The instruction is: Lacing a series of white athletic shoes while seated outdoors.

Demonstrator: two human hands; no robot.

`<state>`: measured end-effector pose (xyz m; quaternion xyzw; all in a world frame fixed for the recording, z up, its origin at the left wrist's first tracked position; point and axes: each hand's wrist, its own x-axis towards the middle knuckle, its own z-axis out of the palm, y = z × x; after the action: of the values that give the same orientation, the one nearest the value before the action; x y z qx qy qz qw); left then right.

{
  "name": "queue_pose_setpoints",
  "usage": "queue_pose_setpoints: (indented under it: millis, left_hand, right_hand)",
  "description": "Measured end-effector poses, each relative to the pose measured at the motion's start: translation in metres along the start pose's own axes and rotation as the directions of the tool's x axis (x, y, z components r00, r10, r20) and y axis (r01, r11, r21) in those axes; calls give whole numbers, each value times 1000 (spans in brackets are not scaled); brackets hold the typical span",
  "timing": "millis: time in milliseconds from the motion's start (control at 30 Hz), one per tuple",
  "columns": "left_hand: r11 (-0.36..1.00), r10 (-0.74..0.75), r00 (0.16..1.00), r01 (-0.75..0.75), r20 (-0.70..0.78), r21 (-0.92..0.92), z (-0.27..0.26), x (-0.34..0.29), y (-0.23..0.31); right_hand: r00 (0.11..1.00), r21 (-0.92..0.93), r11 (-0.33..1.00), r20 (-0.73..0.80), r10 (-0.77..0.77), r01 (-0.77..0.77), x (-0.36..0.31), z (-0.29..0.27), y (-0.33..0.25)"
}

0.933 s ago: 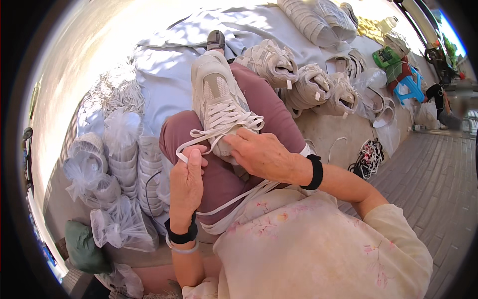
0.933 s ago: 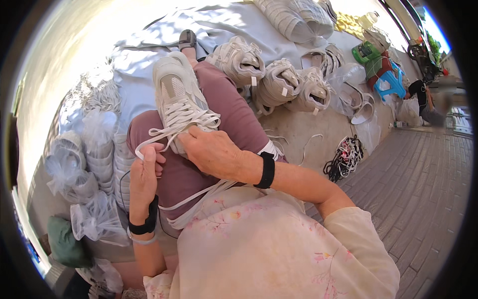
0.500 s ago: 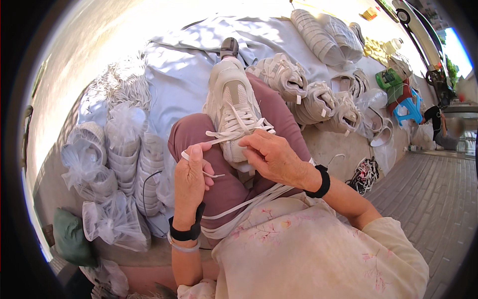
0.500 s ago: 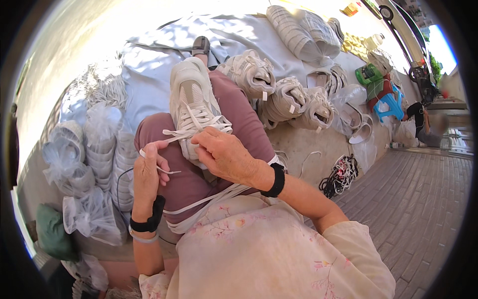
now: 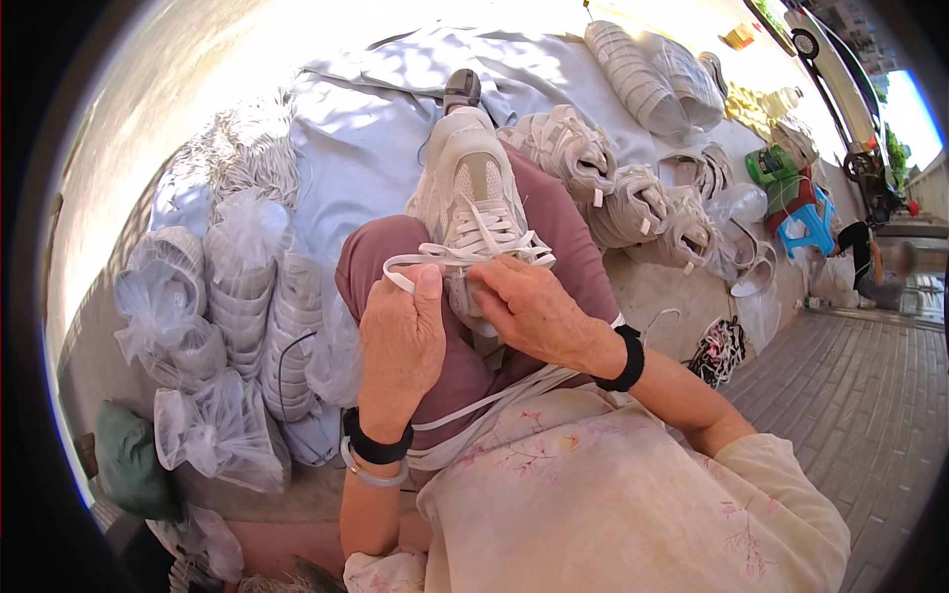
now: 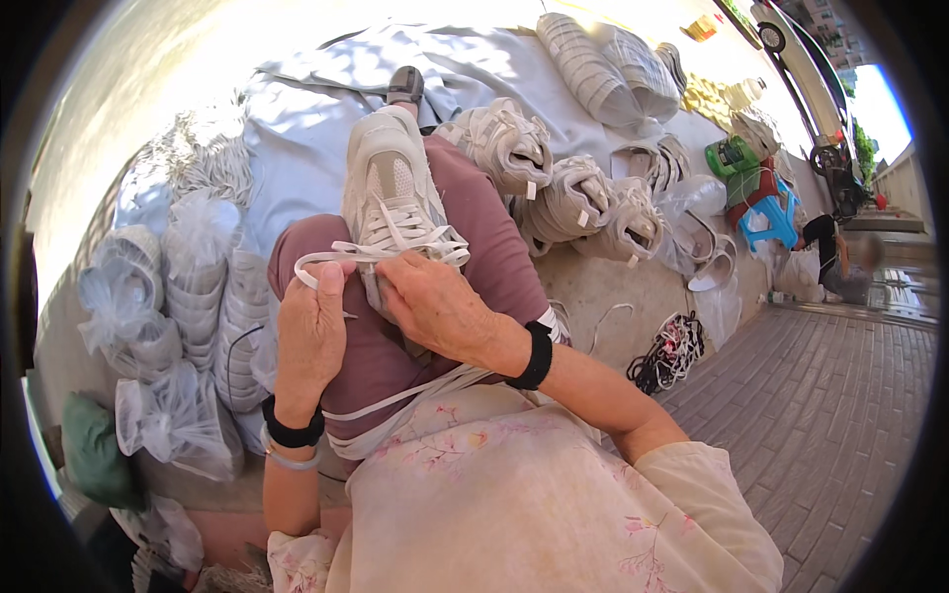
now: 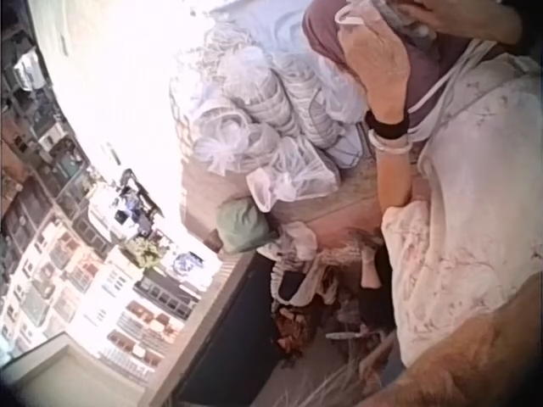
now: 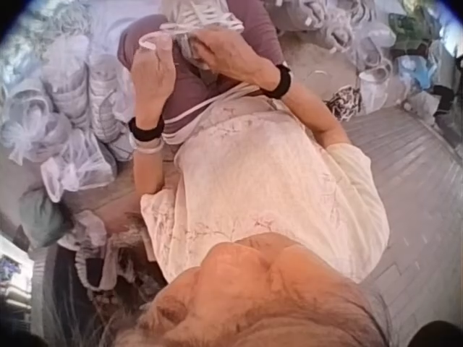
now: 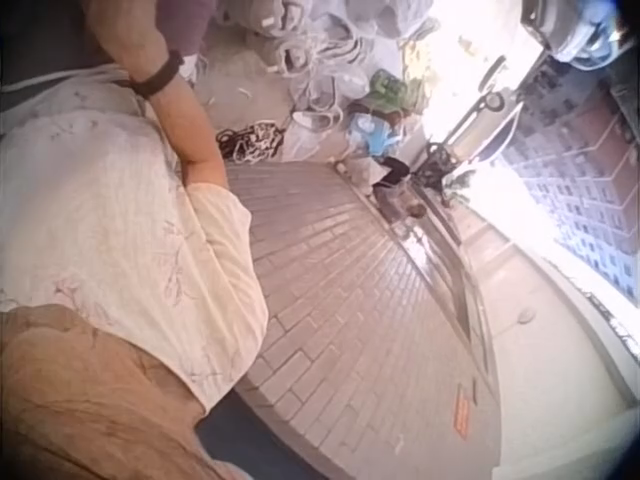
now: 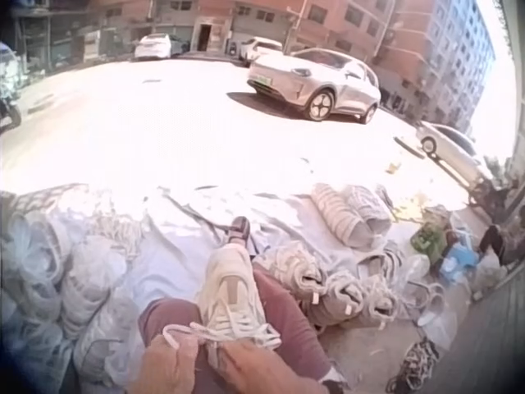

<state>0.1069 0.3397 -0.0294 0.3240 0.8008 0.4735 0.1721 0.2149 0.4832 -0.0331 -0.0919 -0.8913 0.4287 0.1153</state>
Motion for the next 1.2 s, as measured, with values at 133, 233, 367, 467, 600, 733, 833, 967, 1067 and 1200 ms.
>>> queue_pose_setpoints:
  millis: [133, 233, 367, 467, 600, 733, 833, 967, 1067, 1200]
  left_hand:
    - [985, -160, 985, 164, 66, -51, -3, 4, 4]
    - [853, -328, 931, 364, 160, -373, -5, 3, -6]
    - [647, -354, 907, 413, 228, -641, -2, -3, -15]
    - [612, -341, 880, 475, 330, -633, -7, -7, -20]
    - [604, -319, 906, 422, 280, -677, -6, -9, -19]
    - [670, -306, 919, 392, 247, -631, -7, -5, -16]
    - [724, -288, 927, 375, 240, -579, -6, -5, -15]
    - [717, -366, 881, 472, 300, -513, -7, -7, -18]
    - [767, -339, 903, 429, 265, -478, -3, -6, -22]
    - [719, -363, 909, 414, 206, -558, 2, -2, -10]
  right_hand:
    - [998, -13, 999, 34, 46, -45, -2, 3, -2]
    - [998, -7, 998, -2, 68, -68, -1, 5, -2]
    - [995, 7, 998, -77, 61, -61, 0, 9, 1]
    - [993, -17, 997, -95, 70, -72, -1, 10, 2]
    - [993, -16, 997, -91, 72, -73, -2, 14, 1]
    - [989, -36, 996, -130, 70, -76, -3, 17, 2]
    - [986, -36, 996, -144, 81, -87, -3, 17, 1]
    - [988, -33, 995, -128, 84, -89, -2, 15, -1]
    - [987, -41, 995, -135, 86, -92, -3, 17, 3]
    - [987, -30, 995, -137, 89, -94, -3, 16, 3]
